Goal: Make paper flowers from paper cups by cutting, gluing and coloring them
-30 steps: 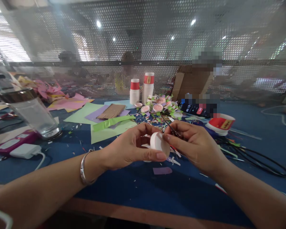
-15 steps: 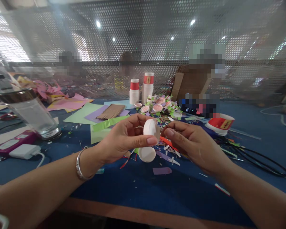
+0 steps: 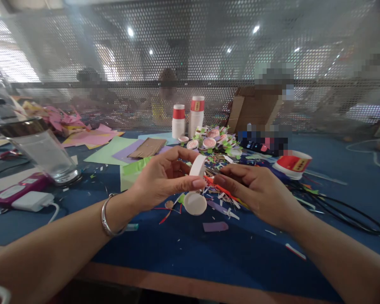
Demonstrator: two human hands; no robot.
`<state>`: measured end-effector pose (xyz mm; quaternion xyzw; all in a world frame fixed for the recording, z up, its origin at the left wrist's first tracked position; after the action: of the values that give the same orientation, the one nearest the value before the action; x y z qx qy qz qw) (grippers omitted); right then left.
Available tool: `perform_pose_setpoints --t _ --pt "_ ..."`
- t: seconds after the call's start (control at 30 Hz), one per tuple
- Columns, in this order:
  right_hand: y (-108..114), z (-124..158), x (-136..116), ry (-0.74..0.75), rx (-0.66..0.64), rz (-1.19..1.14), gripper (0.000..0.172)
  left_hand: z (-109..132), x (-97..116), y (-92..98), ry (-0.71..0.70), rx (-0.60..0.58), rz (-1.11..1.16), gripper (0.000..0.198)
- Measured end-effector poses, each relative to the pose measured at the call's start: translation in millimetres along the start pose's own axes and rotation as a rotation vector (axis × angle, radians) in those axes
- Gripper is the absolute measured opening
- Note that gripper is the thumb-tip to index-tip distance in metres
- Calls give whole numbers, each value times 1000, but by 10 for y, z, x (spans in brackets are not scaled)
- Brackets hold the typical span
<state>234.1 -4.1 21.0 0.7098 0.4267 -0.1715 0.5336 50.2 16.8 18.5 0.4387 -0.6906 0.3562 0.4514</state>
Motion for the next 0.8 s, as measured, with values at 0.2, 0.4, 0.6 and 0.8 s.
perform_pose_setpoints --t 0.2,0.4,0.6,0.8 --pt "0 2 -27 59 6 -8 46 22 -8 -17 39 -32 8 45" --pt "2 9 -27 91 9 -21 44 30 7 -7 21 -54 -6 44" --pt "6 19 -30 96 -6 -38 42 9 16 7 36 -48 5 47" --pt "-5 24 -71 50 -68 -119 39 -2 4 20 139 -92 124 41"
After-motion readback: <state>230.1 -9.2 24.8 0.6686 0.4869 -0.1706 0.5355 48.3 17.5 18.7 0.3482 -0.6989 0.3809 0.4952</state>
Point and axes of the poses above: each hand's wrist, its own z-axis away from the middle knuckle, its own y-axis out of the back of the hand, x = y × z, the point moved 5 cm from there along -z, towards the middle knuckle, and after that the axes turned 11 degrees about x, right-handed, at the moved point
